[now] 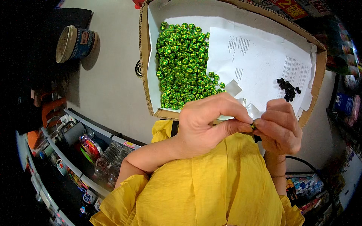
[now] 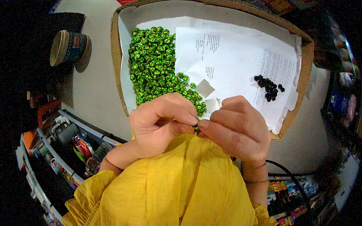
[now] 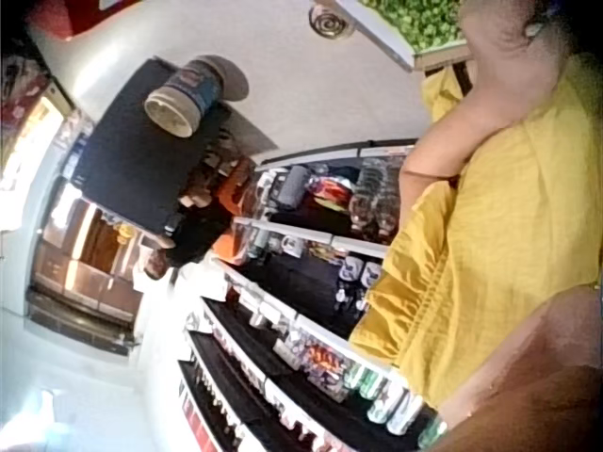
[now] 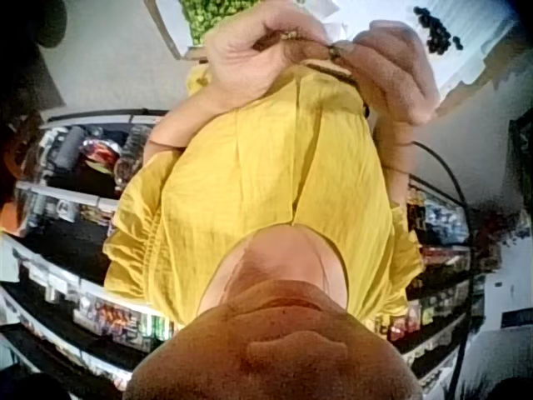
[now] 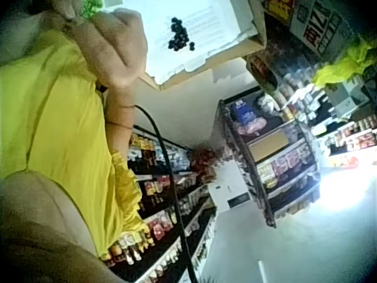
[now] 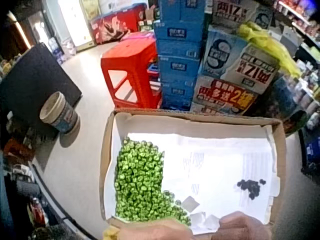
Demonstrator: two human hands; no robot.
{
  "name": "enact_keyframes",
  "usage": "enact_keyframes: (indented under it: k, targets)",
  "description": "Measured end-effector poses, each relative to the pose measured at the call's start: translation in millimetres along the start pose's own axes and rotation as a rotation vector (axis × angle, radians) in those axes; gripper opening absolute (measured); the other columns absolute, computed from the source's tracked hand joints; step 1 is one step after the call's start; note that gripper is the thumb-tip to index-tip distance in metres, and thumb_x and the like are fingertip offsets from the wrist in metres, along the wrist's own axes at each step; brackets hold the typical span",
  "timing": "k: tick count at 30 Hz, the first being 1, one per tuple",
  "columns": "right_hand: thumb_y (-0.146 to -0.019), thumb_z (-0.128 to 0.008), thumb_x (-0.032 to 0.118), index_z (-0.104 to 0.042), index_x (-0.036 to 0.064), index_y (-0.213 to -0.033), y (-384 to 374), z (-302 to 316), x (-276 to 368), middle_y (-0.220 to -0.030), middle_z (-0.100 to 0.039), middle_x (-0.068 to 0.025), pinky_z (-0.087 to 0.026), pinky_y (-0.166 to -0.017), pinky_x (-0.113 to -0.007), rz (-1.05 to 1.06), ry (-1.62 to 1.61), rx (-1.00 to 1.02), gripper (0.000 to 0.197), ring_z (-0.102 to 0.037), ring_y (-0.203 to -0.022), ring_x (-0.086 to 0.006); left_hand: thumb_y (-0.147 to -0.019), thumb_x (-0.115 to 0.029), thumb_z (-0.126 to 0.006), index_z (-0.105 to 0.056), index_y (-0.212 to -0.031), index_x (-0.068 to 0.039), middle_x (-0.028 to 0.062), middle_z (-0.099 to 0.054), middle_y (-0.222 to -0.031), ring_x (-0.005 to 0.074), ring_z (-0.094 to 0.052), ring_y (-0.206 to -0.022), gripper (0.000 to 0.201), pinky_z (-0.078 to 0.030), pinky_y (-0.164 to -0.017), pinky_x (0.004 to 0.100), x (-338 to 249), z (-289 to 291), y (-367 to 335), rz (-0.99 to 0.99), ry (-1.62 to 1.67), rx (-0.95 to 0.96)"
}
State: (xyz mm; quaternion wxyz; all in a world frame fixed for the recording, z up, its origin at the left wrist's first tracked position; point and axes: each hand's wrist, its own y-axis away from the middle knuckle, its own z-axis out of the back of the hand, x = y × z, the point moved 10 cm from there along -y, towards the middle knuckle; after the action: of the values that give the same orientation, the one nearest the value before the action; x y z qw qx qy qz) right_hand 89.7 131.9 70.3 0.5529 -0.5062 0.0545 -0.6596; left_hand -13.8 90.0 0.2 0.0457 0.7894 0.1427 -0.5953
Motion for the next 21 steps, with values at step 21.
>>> enact_keyframes:
  k: [21]
  targets:
    - [-0.083, -0.061, 0.012, -0.055, 0.0018, -0.080, 79.7, -68.4, -66.6, -0.073, -0.053, 0.0004, -0.037, -0.056, -0.018, -1.356, -1.265, -0.190, 0.013, -0.047, -0.063, -0.0053, -0.073, -0.003, -0.068, -0.059, -0.081, 0.000, 0.0067, -0.055, -0.082, 0.0151, -0.052, -0.077, 0.012, -0.041, -0.070, 0.0257, 32.1, 3.8, -4.0, 0.078, 0.131, 0.097]
